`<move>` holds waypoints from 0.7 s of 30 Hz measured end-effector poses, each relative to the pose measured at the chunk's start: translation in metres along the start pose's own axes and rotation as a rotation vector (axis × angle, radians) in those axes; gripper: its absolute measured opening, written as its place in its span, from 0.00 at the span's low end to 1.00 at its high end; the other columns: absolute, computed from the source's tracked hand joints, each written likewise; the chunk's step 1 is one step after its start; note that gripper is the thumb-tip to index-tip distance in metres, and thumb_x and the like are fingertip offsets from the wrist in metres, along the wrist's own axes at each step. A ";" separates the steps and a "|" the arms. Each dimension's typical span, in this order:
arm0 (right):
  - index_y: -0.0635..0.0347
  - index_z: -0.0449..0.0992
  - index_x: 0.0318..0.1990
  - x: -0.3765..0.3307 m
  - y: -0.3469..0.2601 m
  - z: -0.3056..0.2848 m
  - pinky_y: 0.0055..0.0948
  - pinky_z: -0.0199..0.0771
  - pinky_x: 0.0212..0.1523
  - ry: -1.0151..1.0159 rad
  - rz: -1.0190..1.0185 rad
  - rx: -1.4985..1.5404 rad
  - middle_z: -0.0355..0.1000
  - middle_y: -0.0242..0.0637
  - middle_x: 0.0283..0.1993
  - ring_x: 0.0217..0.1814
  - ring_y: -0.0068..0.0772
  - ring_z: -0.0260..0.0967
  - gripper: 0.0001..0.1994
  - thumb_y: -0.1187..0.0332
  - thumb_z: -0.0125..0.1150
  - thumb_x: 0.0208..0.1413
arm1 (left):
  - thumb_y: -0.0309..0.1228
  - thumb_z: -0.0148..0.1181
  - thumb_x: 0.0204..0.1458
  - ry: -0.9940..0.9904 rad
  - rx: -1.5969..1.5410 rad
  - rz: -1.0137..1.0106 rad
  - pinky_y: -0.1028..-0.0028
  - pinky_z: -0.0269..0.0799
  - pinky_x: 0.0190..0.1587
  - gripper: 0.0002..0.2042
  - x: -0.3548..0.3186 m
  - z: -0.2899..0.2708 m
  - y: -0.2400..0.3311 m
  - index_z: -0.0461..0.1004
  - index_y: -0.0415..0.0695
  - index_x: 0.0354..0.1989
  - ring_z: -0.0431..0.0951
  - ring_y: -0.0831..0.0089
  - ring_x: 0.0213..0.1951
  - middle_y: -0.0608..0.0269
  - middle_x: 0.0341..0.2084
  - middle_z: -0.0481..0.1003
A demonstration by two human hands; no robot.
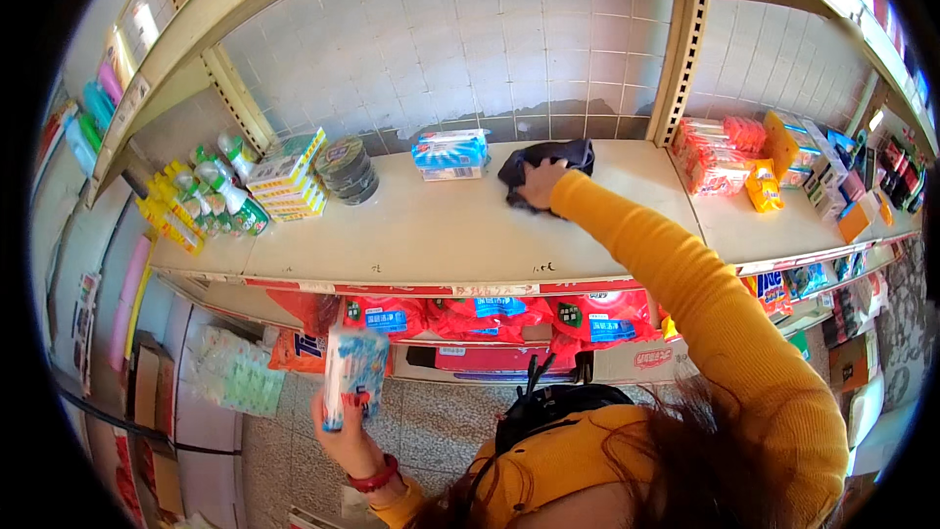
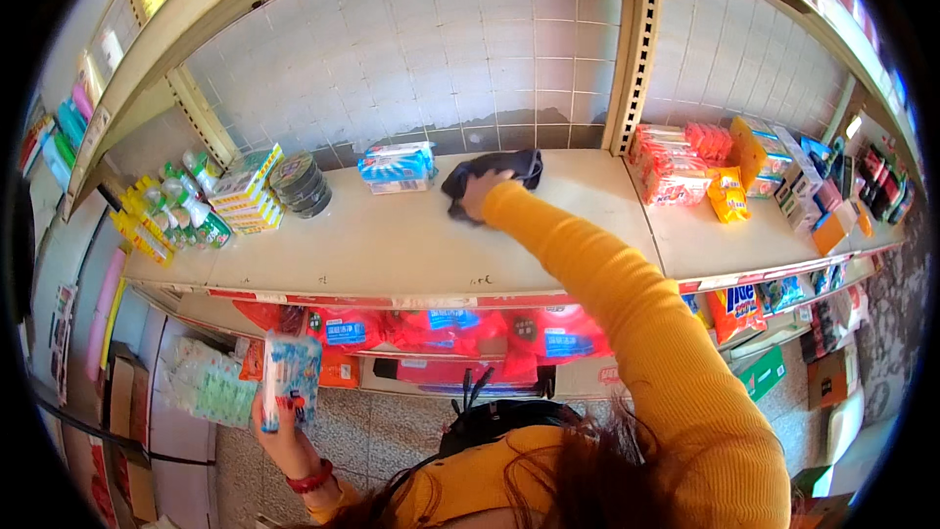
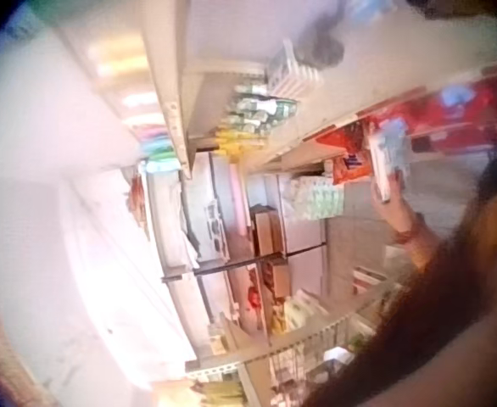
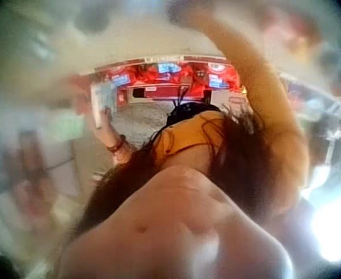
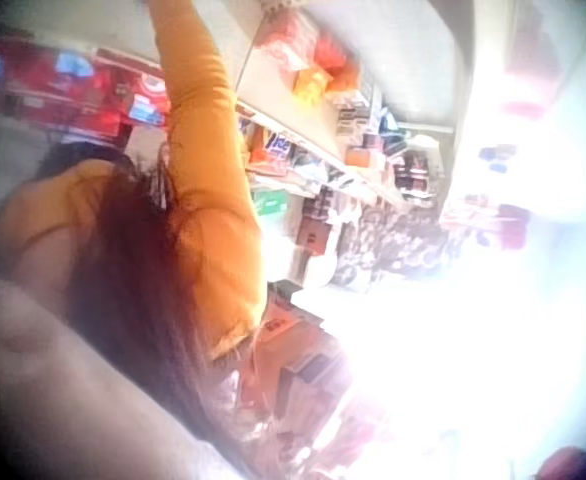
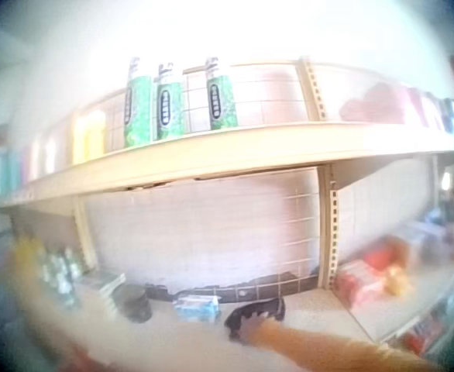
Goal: The person wipes the surface of a retail shelf with a dark cloth. They pick up various packaged items, including detergents and mosquito coils, wipe them individually, and place them back on the shelf. The person also wipes the shelf surface between items.
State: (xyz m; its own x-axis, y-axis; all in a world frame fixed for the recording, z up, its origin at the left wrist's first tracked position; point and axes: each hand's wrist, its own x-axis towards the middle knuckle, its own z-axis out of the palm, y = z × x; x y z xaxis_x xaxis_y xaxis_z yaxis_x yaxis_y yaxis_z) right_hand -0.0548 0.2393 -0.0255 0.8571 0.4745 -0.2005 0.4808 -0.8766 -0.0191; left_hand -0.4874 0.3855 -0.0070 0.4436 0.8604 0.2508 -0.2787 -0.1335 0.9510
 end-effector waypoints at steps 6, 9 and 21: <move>0.51 0.65 0.54 -0.119 0.053 -0.001 0.45 0.66 0.46 0.135 -0.286 -0.030 0.64 0.51 0.47 0.48 0.55 0.64 0.22 0.56 0.51 0.51 | 0.28 0.63 0.42 -0.637 -0.025 0.043 0.77 0.67 0.39 0.19 0.088 0.106 0.040 0.67 0.36 0.43 0.71 0.77 0.37 0.64 0.34 0.70; 0.55 0.72 0.45 -0.150 0.121 0.009 0.40 0.69 0.41 0.097 -0.068 -0.100 0.69 0.47 0.37 0.41 0.47 0.68 0.15 0.70 0.51 0.46 | 0.30 0.67 0.39 -0.878 0.060 0.320 0.77 0.67 0.39 0.20 0.123 0.199 0.028 0.71 0.39 0.41 0.72 0.77 0.37 0.64 0.33 0.71; 0.67 0.63 0.54 -0.477 0.202 0.058 0.29 0.61 0.53 1.255 0.580 1.237 0.65 0.41 0.52 0.52 0.33 0.63 0.22 0.79 0.50 0.48 | 0.38 0.70 0.29 -1.212 0.265 0.256 0.75 0.68 0.44 0.25 0.091 0.521 -0.104 0.74 0.42 0.39 0.75 0.69 0.39 0.57 0.37 0.75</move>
State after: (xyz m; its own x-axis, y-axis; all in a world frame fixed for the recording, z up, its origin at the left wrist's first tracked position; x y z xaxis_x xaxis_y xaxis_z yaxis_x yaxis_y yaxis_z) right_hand -0.3771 -0.1683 0.0093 0.7406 -0.6014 0.2997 0.2164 -0.2087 -0.9537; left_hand 0.0255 0.2219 0.0112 0.9345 -0.1869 0.3031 -0.3556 -0.4437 0.8226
